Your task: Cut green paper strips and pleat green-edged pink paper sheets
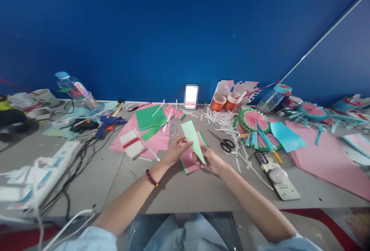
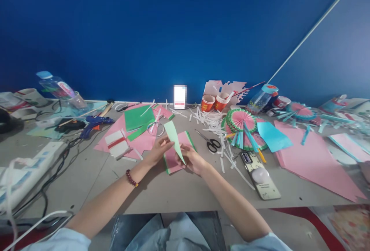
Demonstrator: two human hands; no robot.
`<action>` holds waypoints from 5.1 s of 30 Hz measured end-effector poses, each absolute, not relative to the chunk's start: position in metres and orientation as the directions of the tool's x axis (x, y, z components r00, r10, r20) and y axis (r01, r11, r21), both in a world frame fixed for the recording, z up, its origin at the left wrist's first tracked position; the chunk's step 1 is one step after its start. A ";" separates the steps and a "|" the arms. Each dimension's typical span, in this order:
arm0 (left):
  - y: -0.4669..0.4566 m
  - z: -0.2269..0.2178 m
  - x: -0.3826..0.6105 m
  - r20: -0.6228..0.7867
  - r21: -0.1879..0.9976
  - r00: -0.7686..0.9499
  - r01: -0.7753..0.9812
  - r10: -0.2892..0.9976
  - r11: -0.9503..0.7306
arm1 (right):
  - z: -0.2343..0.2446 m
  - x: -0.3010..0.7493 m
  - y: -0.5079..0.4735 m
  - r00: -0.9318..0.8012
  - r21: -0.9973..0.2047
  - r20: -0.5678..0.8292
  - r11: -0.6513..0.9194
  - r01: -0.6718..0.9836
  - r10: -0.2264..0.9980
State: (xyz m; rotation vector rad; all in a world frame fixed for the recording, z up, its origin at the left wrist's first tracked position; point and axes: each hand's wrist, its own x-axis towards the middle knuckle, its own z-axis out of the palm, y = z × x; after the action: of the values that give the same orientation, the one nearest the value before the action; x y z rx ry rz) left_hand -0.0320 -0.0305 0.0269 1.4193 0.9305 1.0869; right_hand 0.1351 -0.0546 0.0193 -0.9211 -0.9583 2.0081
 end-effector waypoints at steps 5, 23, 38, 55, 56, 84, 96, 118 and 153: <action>-0.026 0.030 -0.032 0.043 0.994 0.150 -0.103 0.988 -0.028 | 0.013 0.145 -0.052 -0.238 -0.971 -0.162 -0.112 0.212 0.958; -0.019 0.036 -0.038 -0.075 0.997 -0.084 0.021 0.994 0.078 | 0.024 0.223 -0.035 0.189 -0.241 0.064 -0.168 0.956 0.980; -0.014 0.030 -0.037 -0.099 0.968 0.043 -0.228 0.994 0.106 | 0.053 0.215 -0.049 0.217 0.009 0.015 -0.217 0.976 0.976; -0.013 0.028 -0.038 -0.114 0.952 0.081 -0.276 0.990 0.132 | 0.049 0.190 -0.043 -0.066 -0.944 0.034 0.054 0.326 0.997; -0.013 0.029 -0.038 -0.110 0.950 0.088 -0.283 0.990 0.131 | 0.048 0.186 -0.044 -0.126 -0.963 -0.010 0.025 0.267 0.992; -0.015 0.033 -0.039 -0.106 0.974 -0.032 -0.207 0.994 0.097 | 0.039 0.180 -0.057 -0.382 -0.980 -0.178 -0.126 0.157 0.907; -0.015 0.034 -0.039 -0.100 0.976 -0.021 -0.195 0.995 0.094 | 0.035 0.183 -0.056 -0.382 -0.976 -0.192 -0.134 0.173 0.904; -0.014 0.030 -0.040 -0.086 0.971 0.006 -0.224 0.996 0.086 | 0.034 0.182 -0.055 -0.353 -0.975 -0.187 -0.130 0.180 0.917; -0.011 0.028 -0.042 -0.094 0.971 0.001 -0.223 0.996 0.092 | 0.036 0.179 -0.058 -0.307 -0.963 -0.219 -0.155 0.220 0.926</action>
State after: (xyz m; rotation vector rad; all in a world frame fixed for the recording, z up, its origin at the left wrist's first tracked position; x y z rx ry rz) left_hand -0.0420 -0.0114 0.0277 0.9715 1.0925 1.2449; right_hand 0.1786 -0.0582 0.0357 -1.3238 -1.5114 1.5098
